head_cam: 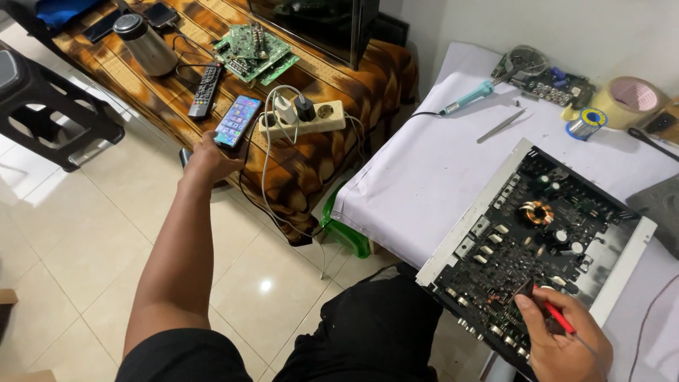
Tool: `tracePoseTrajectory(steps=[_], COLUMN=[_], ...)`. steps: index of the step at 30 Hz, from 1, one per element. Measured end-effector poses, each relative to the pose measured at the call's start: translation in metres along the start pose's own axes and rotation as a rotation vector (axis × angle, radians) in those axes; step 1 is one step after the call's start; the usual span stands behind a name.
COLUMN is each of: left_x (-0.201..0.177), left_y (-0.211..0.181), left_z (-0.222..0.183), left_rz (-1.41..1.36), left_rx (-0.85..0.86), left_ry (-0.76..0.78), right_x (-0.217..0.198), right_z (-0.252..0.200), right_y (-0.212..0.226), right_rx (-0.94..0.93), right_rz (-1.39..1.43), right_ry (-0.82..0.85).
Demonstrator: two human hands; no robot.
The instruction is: Using a multimeter probe to test components and signal paths on an electronic circuit board for repair.
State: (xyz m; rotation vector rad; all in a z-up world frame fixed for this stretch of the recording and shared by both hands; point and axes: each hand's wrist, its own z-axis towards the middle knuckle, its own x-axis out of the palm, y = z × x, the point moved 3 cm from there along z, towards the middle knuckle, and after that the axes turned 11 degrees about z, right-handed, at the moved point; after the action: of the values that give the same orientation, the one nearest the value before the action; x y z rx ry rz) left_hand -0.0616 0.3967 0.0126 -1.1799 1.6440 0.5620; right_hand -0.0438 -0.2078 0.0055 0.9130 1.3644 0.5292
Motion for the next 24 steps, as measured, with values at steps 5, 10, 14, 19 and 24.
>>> tracePoseTrajectory(steps=[5,10,14,19,24], left_x=[-0.005,-0.015,-0.018,-0.015,-0.013], left_y=[-0.010,-0.017,-0.016,-0.007,-0.001], left_z=[0.011,0.006,0.010,0.017,0.016], left_rz=[0.203,0.179,0.204,0.146,0.109], left_rx=[0.005,0.057,0.077,0.097,0.093], left_ry=[-0.015,0.063,0.093,0.088,0.095], right_x=[-0.001,0.001,0.002,0.006,0.009], right_z=[-0.005,-0.002,-0.001,-0.005,-0.001], right_y=[0.009,-0.004,-0.006,-0.003,-0.013], right_rx=[-0.101,-0.100,-0.120,-0.168,-0.127], right_rz=[0.007,0.026,0.061,0.148,0.295], right_ry=[-0.024,-0.026,-0.037,-0.051,-0.010])
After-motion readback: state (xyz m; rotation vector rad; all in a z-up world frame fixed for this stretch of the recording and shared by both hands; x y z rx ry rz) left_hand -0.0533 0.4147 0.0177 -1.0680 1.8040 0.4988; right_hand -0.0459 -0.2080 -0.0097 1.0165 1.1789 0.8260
